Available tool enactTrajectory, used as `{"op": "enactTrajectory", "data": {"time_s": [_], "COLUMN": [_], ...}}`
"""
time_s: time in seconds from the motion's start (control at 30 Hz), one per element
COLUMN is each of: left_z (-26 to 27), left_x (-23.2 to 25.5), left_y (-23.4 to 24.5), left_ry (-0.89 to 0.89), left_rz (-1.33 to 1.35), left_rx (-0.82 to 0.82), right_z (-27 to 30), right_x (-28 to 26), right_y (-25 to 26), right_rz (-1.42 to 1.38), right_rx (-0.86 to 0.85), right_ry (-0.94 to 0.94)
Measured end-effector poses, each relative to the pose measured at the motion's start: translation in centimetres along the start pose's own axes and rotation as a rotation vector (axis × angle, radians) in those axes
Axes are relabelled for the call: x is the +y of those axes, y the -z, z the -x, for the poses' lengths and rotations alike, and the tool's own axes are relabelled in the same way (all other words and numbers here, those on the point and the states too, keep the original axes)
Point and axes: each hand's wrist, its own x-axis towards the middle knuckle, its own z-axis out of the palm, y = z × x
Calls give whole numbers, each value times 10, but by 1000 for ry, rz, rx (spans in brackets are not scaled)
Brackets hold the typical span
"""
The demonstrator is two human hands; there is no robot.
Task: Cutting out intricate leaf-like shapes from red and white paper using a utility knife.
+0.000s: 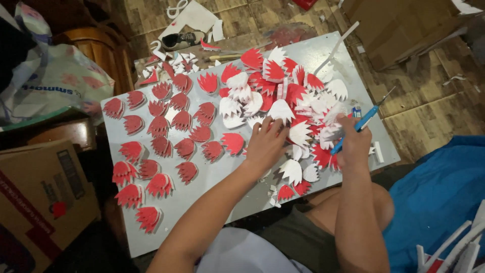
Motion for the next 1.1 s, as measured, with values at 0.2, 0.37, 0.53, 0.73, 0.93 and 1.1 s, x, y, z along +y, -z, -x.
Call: {"op": "enactTrajectory", "data": {"time_s": [0.2, 0.37, 0.53, 0.73, 0.93, 1.1], "left_z": [-7, -6, -6, -17, -37, -37], "left_x": [-3, 8, 23, 42, 41, 19], "left_y": [-18, -4, -7, 31, 31, 46], "left_ry": [-3, -4, 51, 349, 698, 911], "left_rz": [-65, 60, 182, 798, 1441, 1298], "left_rx": [123, 212, 212, 80, -84, -44], "right_z": [2, -2, 6, 2, 18, 32], "right_x": [-23, -20, -30, -10, 8, -22], "right_y": [7, 11, 11, 1, -27, -24], "right_rz": [-327, -615, -723, -575, -218, -205], "right_rx": [-287, -408, -558, -386, -391, -465], "right_ry": [-347, -492, -463, -190, 235, 207]}}
